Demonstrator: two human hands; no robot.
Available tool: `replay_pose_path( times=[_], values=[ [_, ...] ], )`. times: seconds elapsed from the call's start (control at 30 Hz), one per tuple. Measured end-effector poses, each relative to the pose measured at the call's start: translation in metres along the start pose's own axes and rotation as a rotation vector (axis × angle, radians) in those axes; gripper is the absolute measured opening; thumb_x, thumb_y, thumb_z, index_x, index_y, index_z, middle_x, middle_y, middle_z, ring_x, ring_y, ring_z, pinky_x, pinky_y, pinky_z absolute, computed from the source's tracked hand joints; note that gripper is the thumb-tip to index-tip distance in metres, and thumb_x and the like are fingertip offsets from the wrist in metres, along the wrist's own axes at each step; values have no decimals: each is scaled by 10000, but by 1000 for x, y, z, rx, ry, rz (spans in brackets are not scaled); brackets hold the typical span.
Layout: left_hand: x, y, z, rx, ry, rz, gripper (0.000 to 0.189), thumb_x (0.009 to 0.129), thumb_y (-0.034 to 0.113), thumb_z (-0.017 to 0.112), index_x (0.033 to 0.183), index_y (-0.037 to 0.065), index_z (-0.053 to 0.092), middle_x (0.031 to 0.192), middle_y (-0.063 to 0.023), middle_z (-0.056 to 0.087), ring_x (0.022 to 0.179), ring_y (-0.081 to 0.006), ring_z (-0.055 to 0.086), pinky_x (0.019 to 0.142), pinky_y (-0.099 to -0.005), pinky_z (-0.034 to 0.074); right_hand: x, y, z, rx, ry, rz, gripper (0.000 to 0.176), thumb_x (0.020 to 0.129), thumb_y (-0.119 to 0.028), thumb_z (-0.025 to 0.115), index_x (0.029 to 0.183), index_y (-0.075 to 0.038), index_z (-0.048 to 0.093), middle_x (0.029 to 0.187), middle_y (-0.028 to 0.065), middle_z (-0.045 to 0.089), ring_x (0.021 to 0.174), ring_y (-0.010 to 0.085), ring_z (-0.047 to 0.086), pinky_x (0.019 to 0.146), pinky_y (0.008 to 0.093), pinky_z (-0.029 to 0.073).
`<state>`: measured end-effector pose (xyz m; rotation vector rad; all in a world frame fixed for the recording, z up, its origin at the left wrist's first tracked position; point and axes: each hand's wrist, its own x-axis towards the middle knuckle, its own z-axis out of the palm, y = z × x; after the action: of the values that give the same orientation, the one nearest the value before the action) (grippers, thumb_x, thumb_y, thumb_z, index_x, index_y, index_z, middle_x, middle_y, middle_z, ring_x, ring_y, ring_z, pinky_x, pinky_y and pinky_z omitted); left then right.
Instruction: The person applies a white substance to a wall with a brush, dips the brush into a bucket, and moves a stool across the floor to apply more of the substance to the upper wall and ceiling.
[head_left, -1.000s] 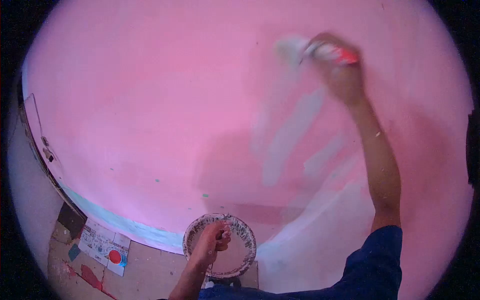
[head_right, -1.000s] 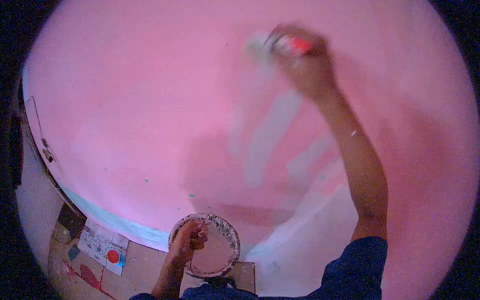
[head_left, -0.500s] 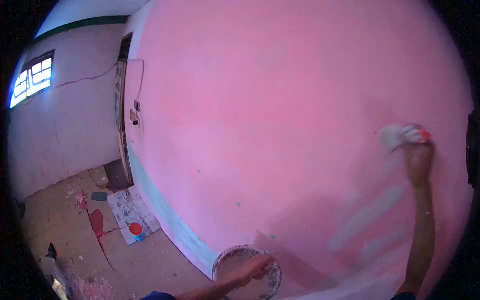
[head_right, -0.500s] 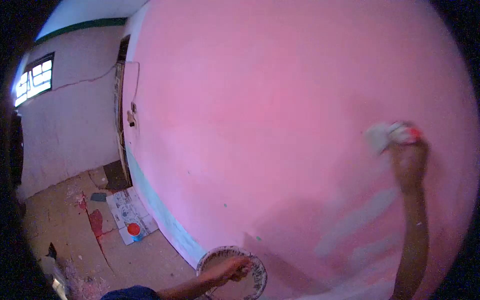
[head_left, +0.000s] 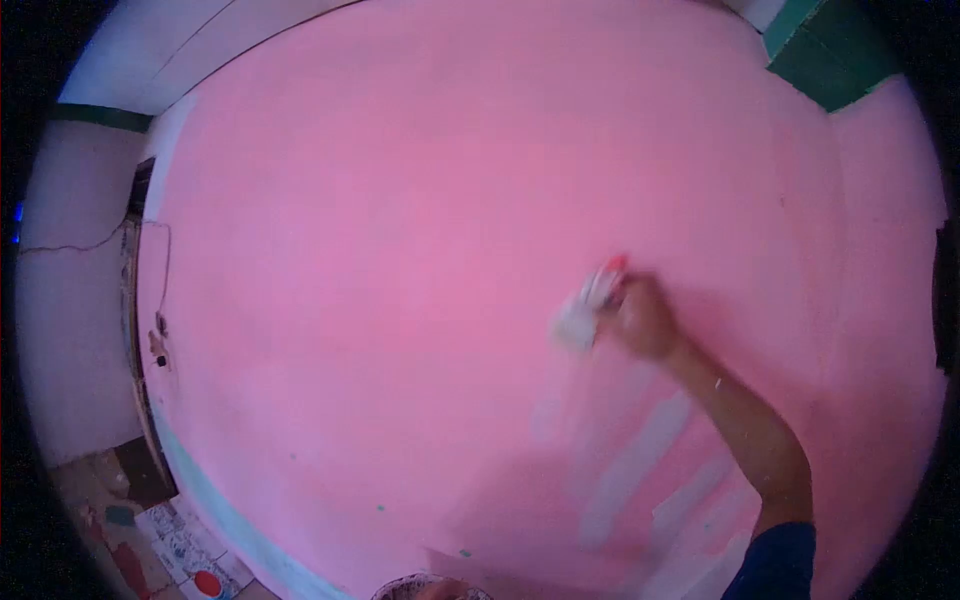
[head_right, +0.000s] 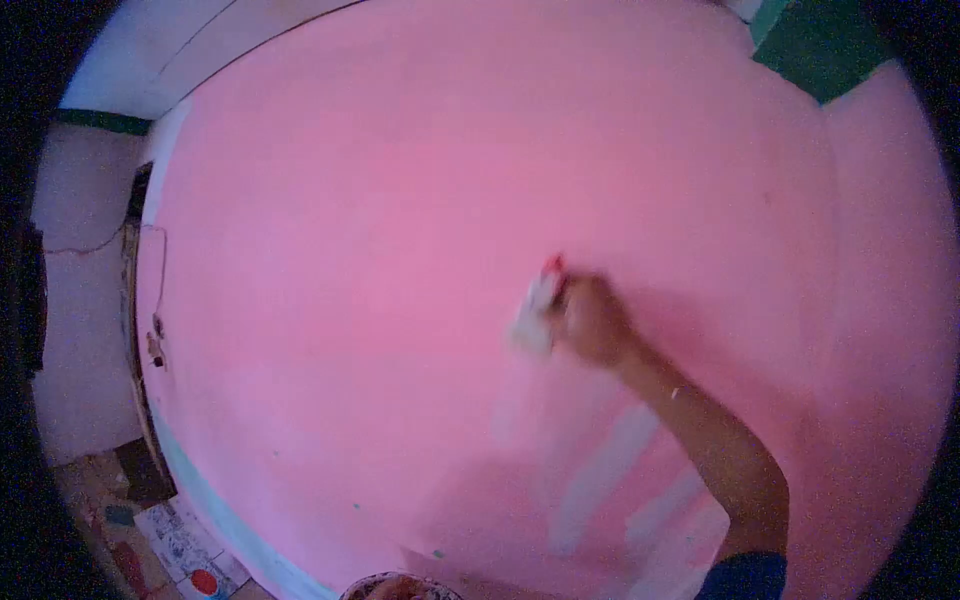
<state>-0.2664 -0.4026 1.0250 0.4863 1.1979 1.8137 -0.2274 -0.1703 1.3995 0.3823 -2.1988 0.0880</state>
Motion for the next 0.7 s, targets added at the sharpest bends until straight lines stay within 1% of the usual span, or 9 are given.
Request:
replay_pose_path(
  times=[0.07, 0.13, 0.2, 0.33, 0.4, 0.47, 0.53, 0.63, 0.7],
  values=[
    [-1, -2, 0, 10, -1, 1, 194, 825, 262, 505, 899, 82, 505, 772, -27, 499, 716, -143, 463, 628, -278, 381, 22, -3, -28, 20, 240, -193, 77, 708, -79, 585, 675, -48, 523, 652, 59, 569, 590, 158, 553, 558, 296, 446],
    [0, -5, 0, 35, -20, 31, 217, 821, 247, 532, 947, 71, 533, 812, -45, 545, 766, -159, 510, 668, -292, 425, 20, 0, -40, -781, 457, -364, 45, 712, -45, 532, 680, -76, 538, 630, 44, 543, 565, 186, 524, 540, 317, 449],
    [-7, 2, 8, 8, -7, -12, 208, 816, 262, 525, 913, 79, 531, 777, -33, 526, 721, -147, 481, 631, -280, 398, -39, 19, 20, -1182, 70, -644, 66, 712, -160, 522, 659, -139, 491, 595, 17, 465, 580, 195, 510, 588, 405, 458],
    [-10, 10, 19, -22, 8, -57, 203, 808, 293, 510, 845, 94, 525, 705, -9, 487, 630, -121, 423, 557, -255, 344, -140, -24, 93, -418, -443, -656, 100, 753, -196, 483, 724, -101, 484, 641, 19, 478, 662, 209, 527, 707, 456, 436],
    [-14, 12, 28, -41, 29, -79, 207, 804, 308, 502, 811, 101, 522, 669, 3, 467, 584, -108, 394, 520, -243, 316, -102, -18, 64, -29, -525, -174, 75, 765, -170, 483, 757, -100, 509, 737, 52, 541, 706, 198, 542, 706, 346, 445],
    [-19, 13, 35, -60, 50, -99, 216, 800, 323, 495, 777, 109, 520, 634, 15, 447, 539, -95, 365, 484, -230, 289, -15, -9, -8, -121, -247, 160, 146, 701, -169, 585, 696, -24, 568, 640, 97, 580, 579, 195, 566, 559, 334, 451],
    [-20, 17, 39, -86, 69, -122, 229, 796, 338, 488, 743, 117, 517, 598, 27, 428, 493, -82, 336, 447, -218, 262, 59, -8, -67, -91, 64, -31, 137, 671, -142, 595, 659, -12, 552, 635, 104, 594, 565, 135, 546, 526, 326, 440],
    [-24, 20, 42, -127, 113, -147, 254, 789, 360, 477, 692, 128, 513, 544, 45, 399, 425, -63, 293, 392, -199, 221, 104, -23, -113, -682, 545, -605, 75, 705, -81, 551, 716, -7, 553, 648, 97, 566, 585, 199, 554, 540, 343, 460],
    [-35, 16, 47, -112, 137, -142, 264, 799, 362, 458, 687, 128, 509, 535, 43, 390, 418, -61, 288, 385, -196, 209, 67, 23, -78, -765, 376, -478, 66, 706, -81, 544, 712, -15, 545, 655, 99, 557, 600, 228, 552, 571, 371, 467]
  ],
)
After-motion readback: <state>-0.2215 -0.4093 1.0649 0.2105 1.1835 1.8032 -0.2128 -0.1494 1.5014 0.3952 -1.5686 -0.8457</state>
